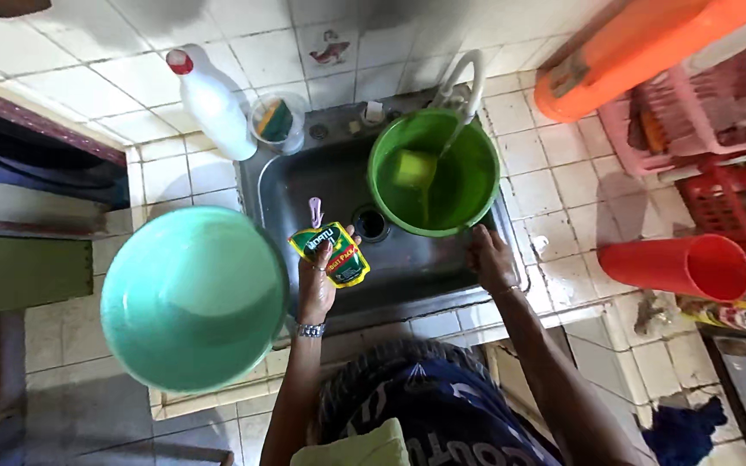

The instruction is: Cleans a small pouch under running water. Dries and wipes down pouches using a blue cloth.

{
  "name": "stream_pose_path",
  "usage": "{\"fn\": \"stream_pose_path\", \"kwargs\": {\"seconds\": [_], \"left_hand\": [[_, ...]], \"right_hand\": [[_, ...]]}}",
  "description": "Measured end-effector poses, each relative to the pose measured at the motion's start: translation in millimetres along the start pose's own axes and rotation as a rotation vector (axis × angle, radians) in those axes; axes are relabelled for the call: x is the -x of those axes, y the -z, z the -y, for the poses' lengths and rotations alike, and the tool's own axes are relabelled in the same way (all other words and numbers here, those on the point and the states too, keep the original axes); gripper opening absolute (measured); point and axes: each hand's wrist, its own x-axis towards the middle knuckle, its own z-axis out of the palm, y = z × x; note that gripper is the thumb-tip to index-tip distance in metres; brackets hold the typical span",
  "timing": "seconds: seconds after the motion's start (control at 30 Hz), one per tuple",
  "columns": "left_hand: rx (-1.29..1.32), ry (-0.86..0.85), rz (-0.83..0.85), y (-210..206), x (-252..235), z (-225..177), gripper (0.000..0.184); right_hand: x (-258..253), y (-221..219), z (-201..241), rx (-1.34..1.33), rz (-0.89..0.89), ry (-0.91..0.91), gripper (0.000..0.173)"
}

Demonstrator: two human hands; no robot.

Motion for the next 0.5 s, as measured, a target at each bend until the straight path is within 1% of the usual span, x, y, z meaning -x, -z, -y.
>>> {"fn": "stream_pose_path", "kwargs": {"seconds": [0.07,0.13,0.23,0.3,0.4,0.43,0.5], "left_hand": [[-0.002,0.020,-0.025,-2,0,1,0.036],[0.006,0.026,-0.034,-6,-1,1,0.035],[-0.057,0.009,-0.085,-13,0,-3,0.025],[-0.118,-0.008,-0.103,-15,-1,-3,0.026],[-0.224,-0.054,-0.085,-18,-8,-9,0.039],[-0.266,-0.076,-0.069,-19,-13,-14,0.039],[-0.334,-0.123,-0.033,-26,-24,-26,0.034]], "right_hand": [[-7,-6,3,-0.057,-0.002,-0.003,0.038],[-16,-11,1,-0.118,0.009,0.049,0.034],[-22,-17,-1,-0.172,0.013,0.037,0.027],[-20,-20,0,-0.198,0.007,0.022,0.026],[-18,-23,-3,-0.257,0.048,0.021,0.023],[-15,-24,-5,-0.269,0.060,0.020,0.023],[-10,-25,-10,-0.290,0.071,0.014,0.023]]}}
